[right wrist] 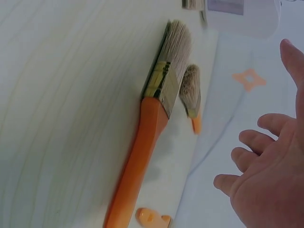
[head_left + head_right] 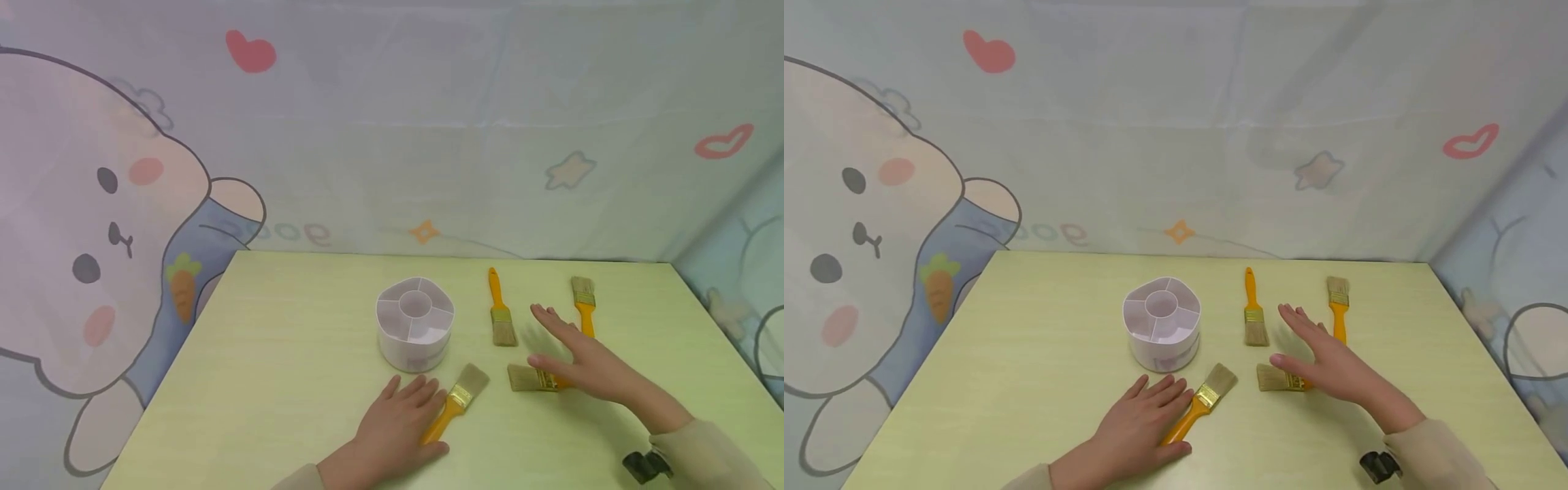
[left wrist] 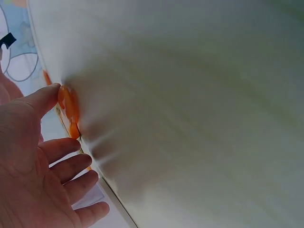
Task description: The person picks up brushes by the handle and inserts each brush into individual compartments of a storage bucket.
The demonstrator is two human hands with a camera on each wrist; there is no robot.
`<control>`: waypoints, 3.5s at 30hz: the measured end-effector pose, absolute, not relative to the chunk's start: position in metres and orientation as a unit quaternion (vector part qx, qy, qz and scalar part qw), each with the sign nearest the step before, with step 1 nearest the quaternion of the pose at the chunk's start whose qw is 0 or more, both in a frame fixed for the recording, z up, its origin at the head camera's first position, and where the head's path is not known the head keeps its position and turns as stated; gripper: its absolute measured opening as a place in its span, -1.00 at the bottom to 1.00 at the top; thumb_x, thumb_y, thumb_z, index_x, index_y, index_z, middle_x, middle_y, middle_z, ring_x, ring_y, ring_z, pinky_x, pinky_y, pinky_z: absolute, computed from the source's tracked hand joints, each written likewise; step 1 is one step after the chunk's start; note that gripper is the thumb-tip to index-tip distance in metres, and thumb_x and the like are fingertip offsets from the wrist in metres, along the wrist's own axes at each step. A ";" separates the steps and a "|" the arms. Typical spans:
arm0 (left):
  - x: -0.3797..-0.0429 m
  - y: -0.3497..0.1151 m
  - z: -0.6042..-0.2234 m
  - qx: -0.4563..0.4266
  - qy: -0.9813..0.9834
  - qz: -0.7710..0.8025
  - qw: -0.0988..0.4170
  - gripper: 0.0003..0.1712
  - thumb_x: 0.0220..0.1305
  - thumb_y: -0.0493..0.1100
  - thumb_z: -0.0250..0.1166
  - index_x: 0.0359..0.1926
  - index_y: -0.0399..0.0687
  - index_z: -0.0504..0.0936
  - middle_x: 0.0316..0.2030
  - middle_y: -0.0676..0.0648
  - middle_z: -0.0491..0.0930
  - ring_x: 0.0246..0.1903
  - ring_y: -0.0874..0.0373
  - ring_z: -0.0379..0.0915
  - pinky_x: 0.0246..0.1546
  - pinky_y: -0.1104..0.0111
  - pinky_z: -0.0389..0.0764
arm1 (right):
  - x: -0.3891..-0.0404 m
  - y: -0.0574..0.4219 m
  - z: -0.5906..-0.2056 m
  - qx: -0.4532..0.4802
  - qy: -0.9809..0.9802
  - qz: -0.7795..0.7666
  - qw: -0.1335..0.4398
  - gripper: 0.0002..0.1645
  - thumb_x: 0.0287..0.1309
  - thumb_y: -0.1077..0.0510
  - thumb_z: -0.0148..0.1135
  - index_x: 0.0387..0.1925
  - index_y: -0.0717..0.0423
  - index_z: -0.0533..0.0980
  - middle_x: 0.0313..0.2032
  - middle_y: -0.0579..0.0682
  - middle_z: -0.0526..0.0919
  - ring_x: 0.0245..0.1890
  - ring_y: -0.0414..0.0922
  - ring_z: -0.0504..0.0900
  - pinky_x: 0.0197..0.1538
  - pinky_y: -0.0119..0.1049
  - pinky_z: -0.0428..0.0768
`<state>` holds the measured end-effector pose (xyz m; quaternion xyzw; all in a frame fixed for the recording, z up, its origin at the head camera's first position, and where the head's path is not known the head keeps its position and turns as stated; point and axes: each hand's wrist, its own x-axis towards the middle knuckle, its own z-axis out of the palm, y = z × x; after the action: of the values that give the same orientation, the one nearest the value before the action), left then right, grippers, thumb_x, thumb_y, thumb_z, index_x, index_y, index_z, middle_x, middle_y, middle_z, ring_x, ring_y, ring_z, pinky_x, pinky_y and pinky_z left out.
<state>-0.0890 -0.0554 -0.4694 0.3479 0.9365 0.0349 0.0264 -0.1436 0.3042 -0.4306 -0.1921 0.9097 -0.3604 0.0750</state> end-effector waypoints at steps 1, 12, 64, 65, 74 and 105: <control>-0.089 -0.055 -0.470 0.348 0.936 0.032 0.024 -0.16 0.44 0.40 0.26 0.57 0.14 0.44 0.55 0.03 0.38 0.56 0.08 0.26 0.58 -0.03 0.29 | -0.145 0.302 -0.431 -0.194 0.909 -0.360 0.075 0.07 0.48 -0.08 0.35 0.75 -0.08 -0.04 0.70 0.17 -0.01 0.67 0.36 -0.14 0.57 0.49 -0.13; -0.092 -0.055 -0.472 0.396 0.917 0.043 -0.005 -0.40 0.48 0.06 0.33 0.47 0.10 0.57 0.46 0.06 0.51 0.49 0.12 0.38 0.53 0.12 0.40 | -0.149 0.291 -0.432 -0.188 0.917 -0.343 0.082 0.02 0.51 -0.14 0.30 0.74 -0.11 -0.01 0.69 0.21 0.02 0.62 0.42 0.01 0.47 0.55 0.17; -0.119 -0.042 -0.467 0.469 0.878 0.054 -0.081 -0.79 0.29 -0.22 0.40 -0.21 0.29 0.75 -0.24 0.33 0.79 -0.34 0.42 0.65 -0.42 0.59 0.53 | -0.160 0.274 -0.428 -0.179 0.920 -0.336 0.096 -0.08 0.55 -0.18 0.23 0.70 0.02 0.12 0.61 0.28 0.22 0.54 0.41 0.25 0.41 0.47 0.38; -0.120 -0.042 -0.467 0.470 0.877 0.054 -0.082 -0.78 0.29 -0.23 0.40 -0.20 0.29 0.76 -0.24 0.32 0.80 -0.33 0.42 0.65 -0.41 0.59 0.54 | -0.160 0.274 -0.428 -0.179 0.919 -0.337 0.097 -0.08 0.55 -0.18 0.23 0.70 0.02 0.12 0.61 0.28 0.22 0.54 0.40 0.26 0.42 0.46 0.38; -0.118 -0.051 -0.458 0.448 0.883 0.124 -0.065 -0.82 0.38 -0.17 0.37 -0.14 0.27 0.81 -0.15 0.29 0.82 -0.15 0.44 0.71 -0.15 0.61 0.64 | -0.160 0.266 -0.428 -0.197 0.909 -0.356 0.093 -0.07 0.55 -0.14 0.24 0.70 0.07 0.11 0.63 0.23 0.19 0.56 0.37 0.23 0.47 0.43 0.34; -0.138 -0.120 -0.385 0.230 0.792 0.562 0.063 -0.63 0.36 -0.45 0.41 0.16 -0.21 0.79 0.08 -0.17 0.78 0.13 -0.09 0.72 0.02 0.32 0.79 | -0.189 0.208 -0.446 -0.256 0.812 -0.513 0.111 0.03 0.46 0.10 0.39 0.69 0.25 0.02 0.66 0.24 0.08 0.64 0.28 0.09 0.56 0.08 0.18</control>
<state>-0.1378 -0.1197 -0.3851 0.2297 0.7921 0.5620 0.0632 -0.1893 0.2084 -0.4461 -0.2558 0.8119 -0.5129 0.1111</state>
